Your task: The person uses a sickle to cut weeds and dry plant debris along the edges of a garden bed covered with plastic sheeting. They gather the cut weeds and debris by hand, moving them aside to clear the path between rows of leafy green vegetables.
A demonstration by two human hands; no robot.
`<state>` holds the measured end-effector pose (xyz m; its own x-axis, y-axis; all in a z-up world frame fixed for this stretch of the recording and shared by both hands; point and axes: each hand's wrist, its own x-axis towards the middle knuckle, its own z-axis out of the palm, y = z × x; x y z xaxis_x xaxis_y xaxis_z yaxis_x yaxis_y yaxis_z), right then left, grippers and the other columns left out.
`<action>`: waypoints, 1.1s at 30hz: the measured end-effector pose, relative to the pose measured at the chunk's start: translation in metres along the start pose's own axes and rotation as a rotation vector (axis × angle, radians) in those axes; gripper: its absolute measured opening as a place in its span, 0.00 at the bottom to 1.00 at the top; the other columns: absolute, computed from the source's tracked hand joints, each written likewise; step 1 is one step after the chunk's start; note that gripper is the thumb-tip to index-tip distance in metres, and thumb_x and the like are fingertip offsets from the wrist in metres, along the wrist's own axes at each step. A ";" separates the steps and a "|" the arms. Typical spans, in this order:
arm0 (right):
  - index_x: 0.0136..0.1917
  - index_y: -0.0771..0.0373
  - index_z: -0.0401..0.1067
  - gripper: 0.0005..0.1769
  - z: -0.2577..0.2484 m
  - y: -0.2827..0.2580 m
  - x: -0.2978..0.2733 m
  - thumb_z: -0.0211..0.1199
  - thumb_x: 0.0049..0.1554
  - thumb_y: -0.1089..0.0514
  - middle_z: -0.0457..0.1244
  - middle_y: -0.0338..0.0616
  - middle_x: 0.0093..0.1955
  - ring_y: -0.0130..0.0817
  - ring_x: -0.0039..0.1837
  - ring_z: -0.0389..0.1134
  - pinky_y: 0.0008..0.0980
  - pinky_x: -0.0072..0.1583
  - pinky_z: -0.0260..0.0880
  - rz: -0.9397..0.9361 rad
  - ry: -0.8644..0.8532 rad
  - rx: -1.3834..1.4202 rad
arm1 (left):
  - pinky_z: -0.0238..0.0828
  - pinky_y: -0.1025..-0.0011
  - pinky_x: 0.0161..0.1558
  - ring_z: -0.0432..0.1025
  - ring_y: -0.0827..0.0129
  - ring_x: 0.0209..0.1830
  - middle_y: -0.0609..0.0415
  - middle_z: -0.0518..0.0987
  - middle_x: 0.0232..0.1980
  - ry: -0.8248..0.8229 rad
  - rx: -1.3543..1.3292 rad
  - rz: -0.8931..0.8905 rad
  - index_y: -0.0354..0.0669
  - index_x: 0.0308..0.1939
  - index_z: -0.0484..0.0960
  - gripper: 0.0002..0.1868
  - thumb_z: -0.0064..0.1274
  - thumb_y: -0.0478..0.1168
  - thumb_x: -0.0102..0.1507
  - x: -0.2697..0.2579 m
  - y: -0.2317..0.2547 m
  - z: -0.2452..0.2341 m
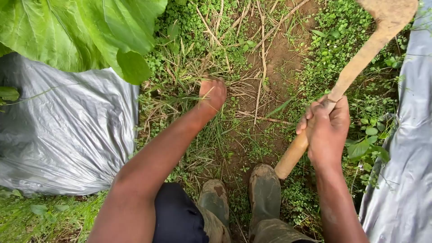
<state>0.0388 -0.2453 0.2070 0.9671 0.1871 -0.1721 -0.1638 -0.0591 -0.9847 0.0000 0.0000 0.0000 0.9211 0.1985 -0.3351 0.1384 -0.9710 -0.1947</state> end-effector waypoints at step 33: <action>0.54 0.62 0.58 0.04 0.038 0.121 -0.034 0.43 0.67 0.66 0.54 0.34 0.32 0.25 0.29 0.59 0.27 0.27 0.69 0.322 -0.018 -0.059 | 0.50 0.50 0.74 0.80 0.59 0.49 0.48 0.84 0.45 -0.244 -0.064 0.121 0.38 0.68 0.71 0.23 0.34 0.43 0.73 -0.002 -0.050 -0.009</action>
<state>-0.0214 -0.2216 0.0926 0.8640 0.1666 -0.4751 -0.4483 -0.1749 -0.8766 -0.0058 0.0466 0.0188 0.8183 0.0993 -0.5661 0.0630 -0.9945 -0.0834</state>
